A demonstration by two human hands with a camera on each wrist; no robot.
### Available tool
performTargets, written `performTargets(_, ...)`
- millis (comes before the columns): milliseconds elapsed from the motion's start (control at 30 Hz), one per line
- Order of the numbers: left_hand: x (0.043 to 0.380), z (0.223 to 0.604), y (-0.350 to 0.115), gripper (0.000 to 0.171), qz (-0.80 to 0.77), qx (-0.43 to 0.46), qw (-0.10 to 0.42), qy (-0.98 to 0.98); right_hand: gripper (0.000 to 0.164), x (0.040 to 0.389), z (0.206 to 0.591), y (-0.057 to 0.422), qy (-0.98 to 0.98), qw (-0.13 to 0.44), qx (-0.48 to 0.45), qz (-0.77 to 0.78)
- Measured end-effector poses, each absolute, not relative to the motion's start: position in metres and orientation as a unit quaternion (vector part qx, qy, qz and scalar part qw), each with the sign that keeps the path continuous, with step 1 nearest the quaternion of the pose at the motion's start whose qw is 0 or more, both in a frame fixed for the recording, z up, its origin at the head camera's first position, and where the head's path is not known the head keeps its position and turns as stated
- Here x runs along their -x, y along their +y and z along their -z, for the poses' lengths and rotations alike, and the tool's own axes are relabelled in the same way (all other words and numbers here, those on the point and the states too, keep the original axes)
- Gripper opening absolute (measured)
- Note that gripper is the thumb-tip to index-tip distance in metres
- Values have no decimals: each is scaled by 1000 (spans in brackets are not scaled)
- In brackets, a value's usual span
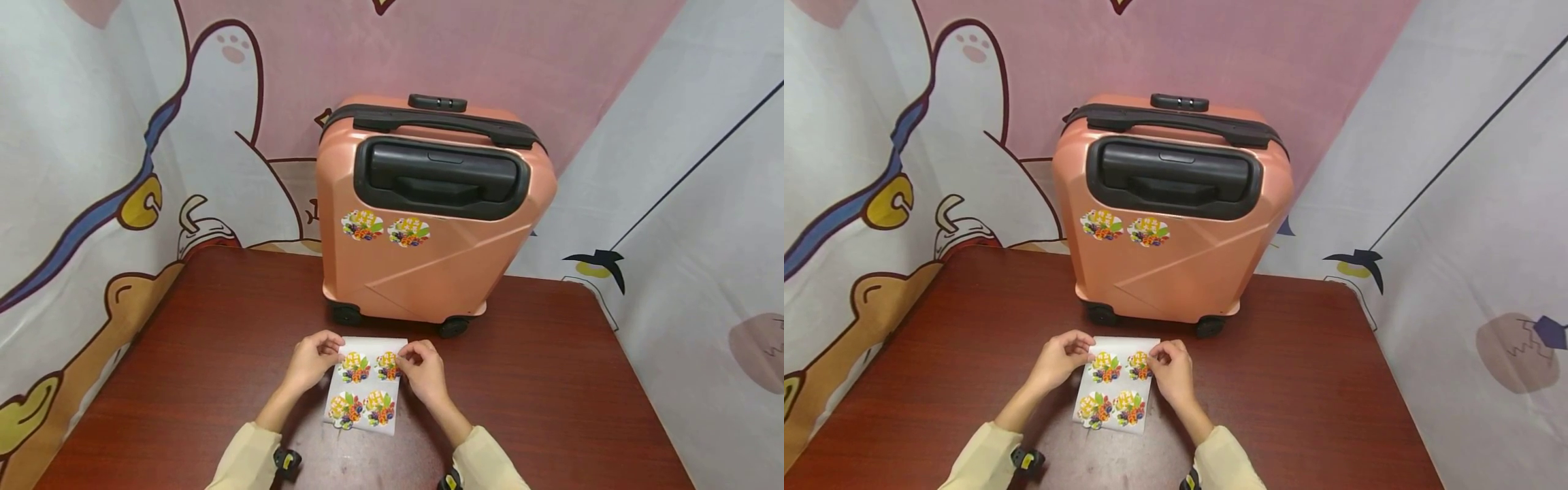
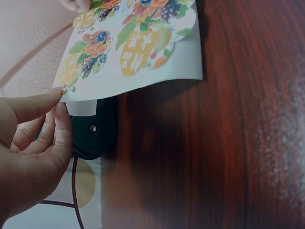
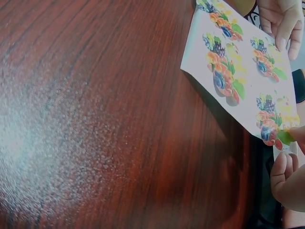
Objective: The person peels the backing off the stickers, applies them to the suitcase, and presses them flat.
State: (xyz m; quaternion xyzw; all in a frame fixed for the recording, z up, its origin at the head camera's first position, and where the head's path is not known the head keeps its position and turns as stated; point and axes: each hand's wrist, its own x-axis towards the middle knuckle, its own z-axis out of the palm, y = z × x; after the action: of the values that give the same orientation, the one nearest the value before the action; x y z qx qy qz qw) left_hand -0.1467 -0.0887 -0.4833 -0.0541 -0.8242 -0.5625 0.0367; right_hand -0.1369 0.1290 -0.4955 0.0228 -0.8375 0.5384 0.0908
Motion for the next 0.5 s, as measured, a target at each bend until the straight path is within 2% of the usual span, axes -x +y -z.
performTargets(267,148,484,-88,19,571,56,34,-818,13,137,496,129,-845,115,-29,-522)
performTargets(500,150,486,-90,18,573,57,27,-817,13,137,495,131,-842,107,-45,-527)
